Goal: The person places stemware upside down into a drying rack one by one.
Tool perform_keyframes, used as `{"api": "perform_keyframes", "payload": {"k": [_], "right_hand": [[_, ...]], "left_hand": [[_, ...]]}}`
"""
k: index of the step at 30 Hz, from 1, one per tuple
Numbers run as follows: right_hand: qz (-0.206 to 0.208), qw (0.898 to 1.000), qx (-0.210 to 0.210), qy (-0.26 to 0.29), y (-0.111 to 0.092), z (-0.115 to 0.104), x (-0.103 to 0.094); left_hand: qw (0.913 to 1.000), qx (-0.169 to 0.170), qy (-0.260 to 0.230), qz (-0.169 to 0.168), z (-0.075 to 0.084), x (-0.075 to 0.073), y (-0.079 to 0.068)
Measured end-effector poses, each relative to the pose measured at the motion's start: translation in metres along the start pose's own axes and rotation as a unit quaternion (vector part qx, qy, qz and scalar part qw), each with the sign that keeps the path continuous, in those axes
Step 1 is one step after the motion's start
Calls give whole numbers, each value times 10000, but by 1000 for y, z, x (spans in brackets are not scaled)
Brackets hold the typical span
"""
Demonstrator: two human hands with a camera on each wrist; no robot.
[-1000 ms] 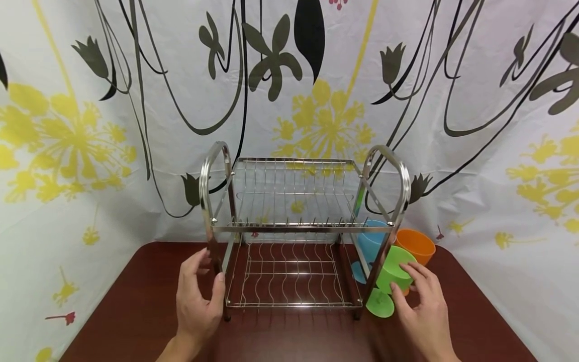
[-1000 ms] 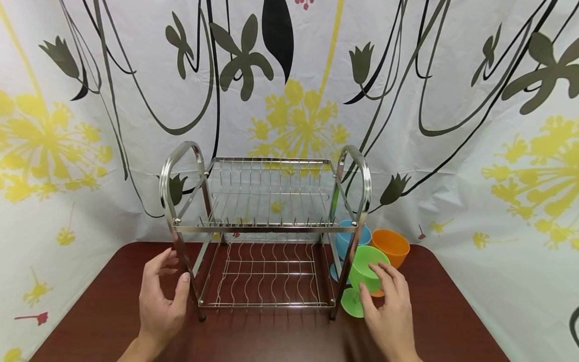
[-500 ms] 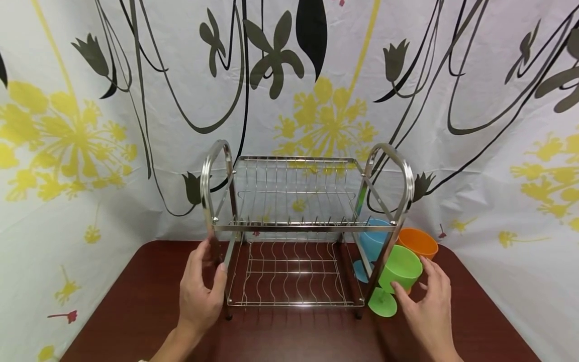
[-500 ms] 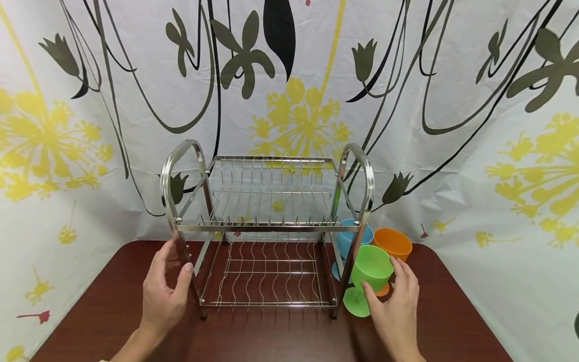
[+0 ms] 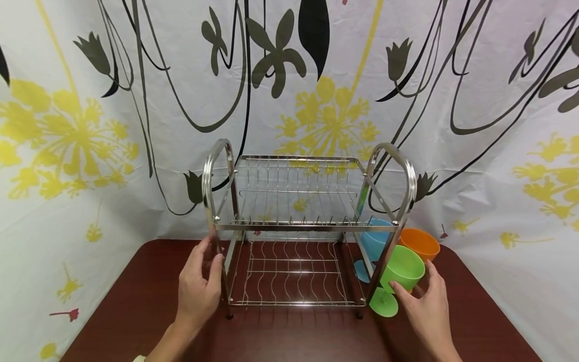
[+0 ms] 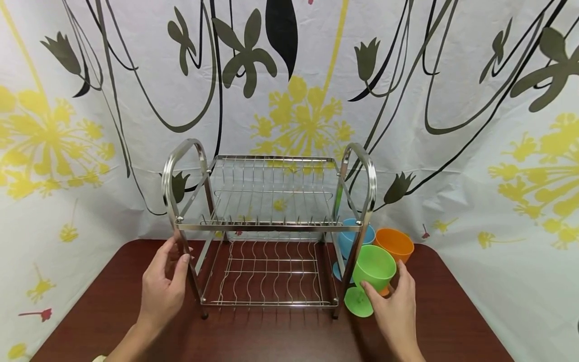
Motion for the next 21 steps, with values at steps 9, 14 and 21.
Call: {"api": "perform_keyframes", "payload": {"k": [9, 14, 21], "right_hand": [[-339, 9987, 293, 257, 6, 5, 12], [-356, 9972, 506, 409, 4, 8, 14], [-315, 9969, 581, 431, 3, 9, 11]], "left_hand": [[9996, -181, 137, -163, -1, 0, 3], [9990, -243, 246, -284, -1, 0, 3], [9973, -369, 496, -385, -2, 1, 3]]}}
Point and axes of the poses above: each hand's wrist, its own y-axis towards the middle knuckle, its own x-axis out of the palm, z = x × y, the point moved 10 cm from there along y, towards the middle knuckle, and after that the axes turned 1 degree about x, right-handed, at the moved point
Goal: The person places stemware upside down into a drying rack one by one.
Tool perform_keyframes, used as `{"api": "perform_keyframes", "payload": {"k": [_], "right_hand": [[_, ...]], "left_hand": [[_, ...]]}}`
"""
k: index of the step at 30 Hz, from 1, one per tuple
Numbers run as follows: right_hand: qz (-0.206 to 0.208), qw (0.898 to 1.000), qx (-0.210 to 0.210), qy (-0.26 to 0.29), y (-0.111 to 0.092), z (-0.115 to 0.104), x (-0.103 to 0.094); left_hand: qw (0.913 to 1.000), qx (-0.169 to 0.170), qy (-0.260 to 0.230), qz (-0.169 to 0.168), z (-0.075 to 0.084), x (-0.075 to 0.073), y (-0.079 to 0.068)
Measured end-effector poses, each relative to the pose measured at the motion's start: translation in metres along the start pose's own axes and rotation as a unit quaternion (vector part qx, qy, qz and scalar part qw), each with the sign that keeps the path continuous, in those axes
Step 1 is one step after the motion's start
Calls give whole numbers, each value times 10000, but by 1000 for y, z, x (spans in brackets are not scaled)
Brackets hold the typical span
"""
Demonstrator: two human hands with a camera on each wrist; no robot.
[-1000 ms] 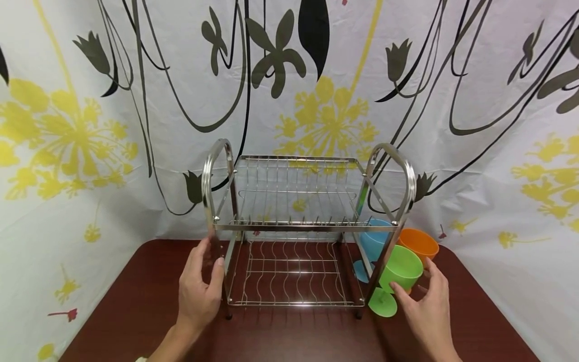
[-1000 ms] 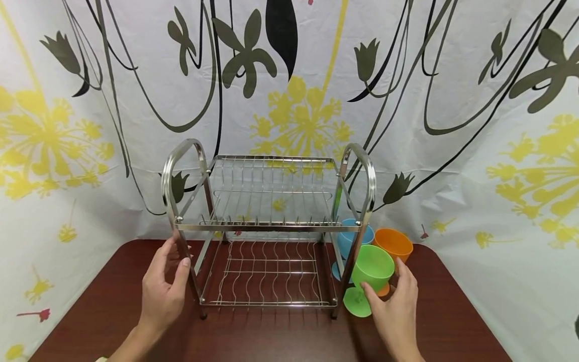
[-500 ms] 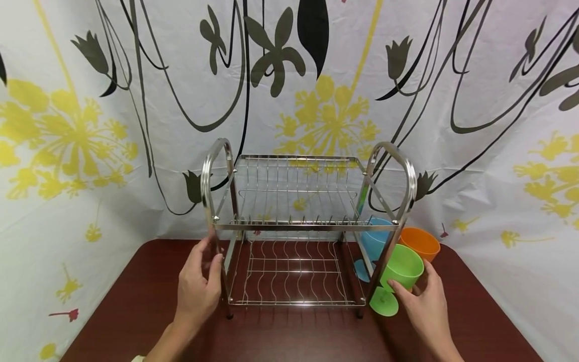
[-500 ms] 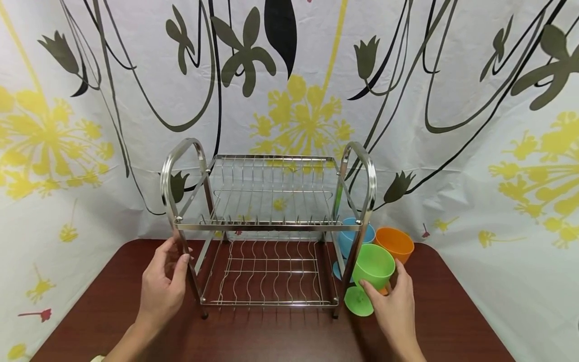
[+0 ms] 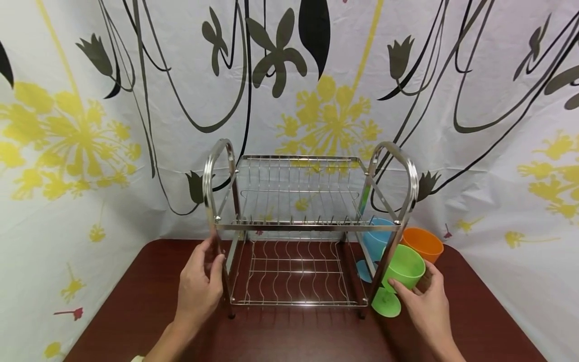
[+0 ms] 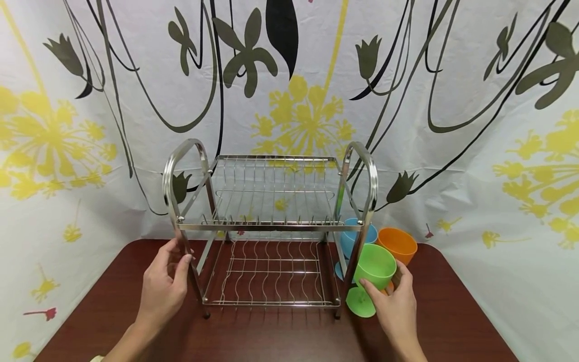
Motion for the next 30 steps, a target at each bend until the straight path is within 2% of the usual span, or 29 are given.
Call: {"api": "perform_keyframes", "payload": {"k": [8, 17, 21, 25, 30], "right_hand": [[131, 9992, -195, 331, -3, -13, -10], [244, 9994, -97, 228, -16, -17, -24], [366, 9958, -341, 766, -23, -25, -31], [436, 9840, -778, 1541, -30, -38, -36], [443, 9772, -1032, 1803, -35, -45, -39]], "left_hand": [[9999, 52, 125, 48, 1, -2, 0], [10000, -1, 58, -30, 1, 1, 1], [9999, -73, 74, -83, 0, 2, 1], [9999, -90, 99, -94, 0, 3, 1], [9999, 42, 119, -36, 2, 1, 1]]}}
Point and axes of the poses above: each hand's wrist, its own y-axis towards the middle knuckle, its own x-axis out of the palm, z = x × y, the point moved 10 cm from there along y, towards the middle knuckle, and after that the axes turned 1 degree about x, right-handed, at the moved point
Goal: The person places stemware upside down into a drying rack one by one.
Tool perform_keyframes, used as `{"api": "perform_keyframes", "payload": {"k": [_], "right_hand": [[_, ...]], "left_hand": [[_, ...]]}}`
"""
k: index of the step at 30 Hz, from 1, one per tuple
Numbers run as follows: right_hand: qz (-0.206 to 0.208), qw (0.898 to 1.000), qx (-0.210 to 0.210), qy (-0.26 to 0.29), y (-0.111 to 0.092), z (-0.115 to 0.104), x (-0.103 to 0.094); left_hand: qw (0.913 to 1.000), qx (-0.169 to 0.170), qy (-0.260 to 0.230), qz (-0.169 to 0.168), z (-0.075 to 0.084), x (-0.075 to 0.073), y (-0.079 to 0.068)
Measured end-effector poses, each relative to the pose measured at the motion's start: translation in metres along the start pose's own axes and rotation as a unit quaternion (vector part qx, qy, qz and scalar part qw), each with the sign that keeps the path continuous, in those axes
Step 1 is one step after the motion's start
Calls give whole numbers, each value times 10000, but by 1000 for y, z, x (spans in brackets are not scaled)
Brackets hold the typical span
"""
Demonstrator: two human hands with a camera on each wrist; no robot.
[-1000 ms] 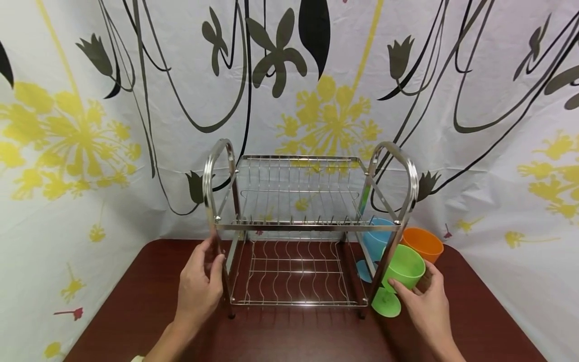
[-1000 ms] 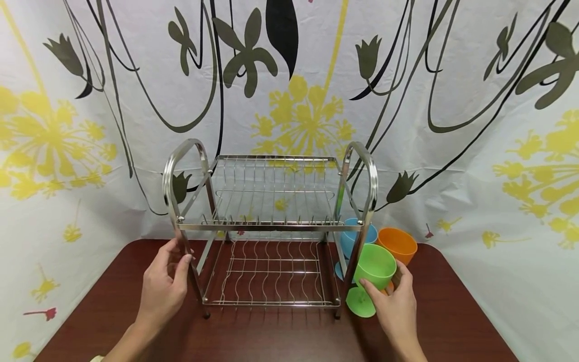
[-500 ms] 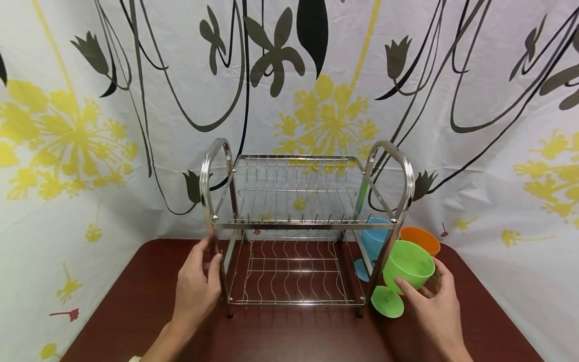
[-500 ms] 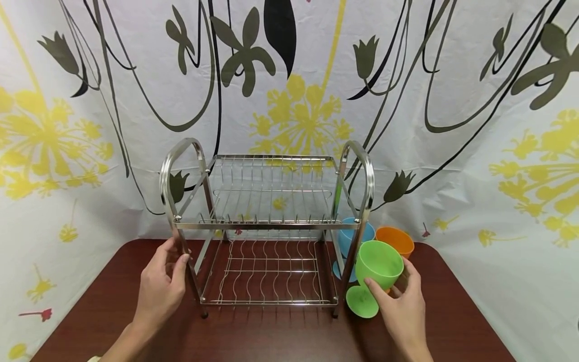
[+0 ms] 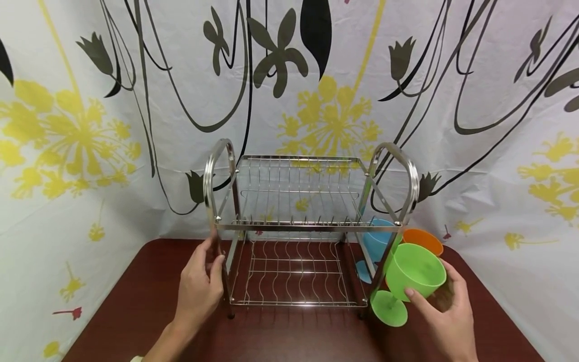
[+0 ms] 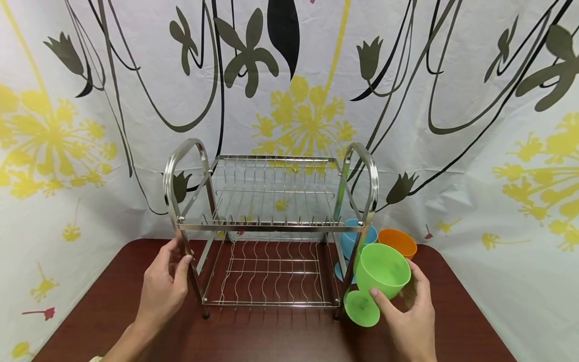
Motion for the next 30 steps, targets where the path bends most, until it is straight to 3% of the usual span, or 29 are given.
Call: {"api": "perform_keyframes", "payload": {"k": [15, 21, 30], "right_hand": [[0, 9984, -181, 543, -12, -12, -2], [-233, 9946, -484, 893, -17, -20, 3], [-645, 9906, -815, 884, -20, -33, 13]], "left_hand": [[9999, -52, 31, -100, 0, 2, 0], [9999, -24, 104, -47, 0, -1, -2], [9999, -41, 68, -78, -2, 0, -2]]}}
Point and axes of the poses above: each hand's wrist, its own y-axis towards the middle knuckle, its own x-axis out of the palm, z = x × y, the point moved 10 cm from there along y, towards the middle knuckle, and after that the axes turned 1 degree about x, right-handed, at the moved point
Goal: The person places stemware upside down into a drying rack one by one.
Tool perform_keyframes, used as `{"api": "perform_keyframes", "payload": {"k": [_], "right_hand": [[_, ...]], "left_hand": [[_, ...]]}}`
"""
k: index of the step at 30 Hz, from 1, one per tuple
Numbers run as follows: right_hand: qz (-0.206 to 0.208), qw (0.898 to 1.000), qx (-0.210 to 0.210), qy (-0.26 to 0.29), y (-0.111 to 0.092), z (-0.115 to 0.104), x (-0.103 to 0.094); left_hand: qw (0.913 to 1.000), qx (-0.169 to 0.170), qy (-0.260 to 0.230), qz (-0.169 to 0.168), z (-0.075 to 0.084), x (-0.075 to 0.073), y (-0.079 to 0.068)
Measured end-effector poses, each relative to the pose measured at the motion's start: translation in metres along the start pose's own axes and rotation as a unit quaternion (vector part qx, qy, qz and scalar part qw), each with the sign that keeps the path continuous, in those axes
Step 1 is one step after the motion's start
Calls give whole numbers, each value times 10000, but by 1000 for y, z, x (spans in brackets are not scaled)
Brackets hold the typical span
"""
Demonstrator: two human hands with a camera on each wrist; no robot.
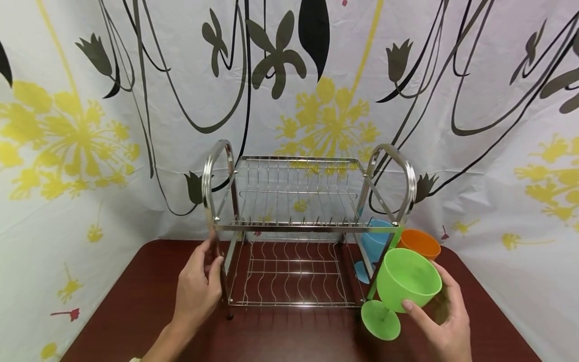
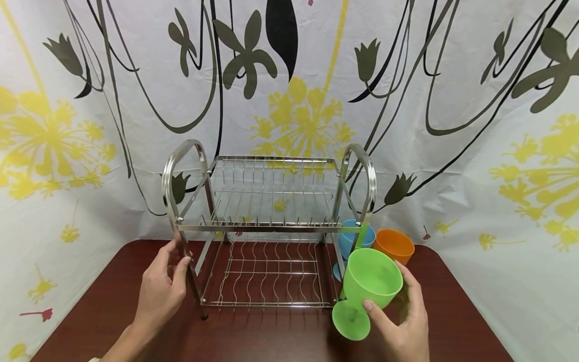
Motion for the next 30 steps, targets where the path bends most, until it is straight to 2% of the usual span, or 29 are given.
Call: {"api": "perform_keyframes", "payload": {"k": [3, 8, 16, 23, 30], "right_hand": [[-213, 9997, -102, -18, -1, -4, 9], [-423, 9991, 15, -54, -3, -7, 21], [-917, 9955, -80, -209, -5, -10, 43], [-1351, 9890, -592, 78, -5, -18, 64], [-1556, 9869, -362, -213, -6, -11, 71]], "left_hand": [[10000, -42, 18, 12, -1, -1, -1], [10000, -72, 7, 17, -2, -2, -1], [9999, -119, 24, 9, -2, -2, -3], [10000, -5, -65, 43, 0, -1, -1], [9999, 26, -87, 45, 0, 0, -2]]}}
Point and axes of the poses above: each hand's wrist, its own y-axis towards the middle knuckle, its own x-axis out of the palm, z = x × y, the point moved 10 cm from there along y, towards the middle knuckle, and after that the axes turned 1 degree about x, right-handed, at the moved point
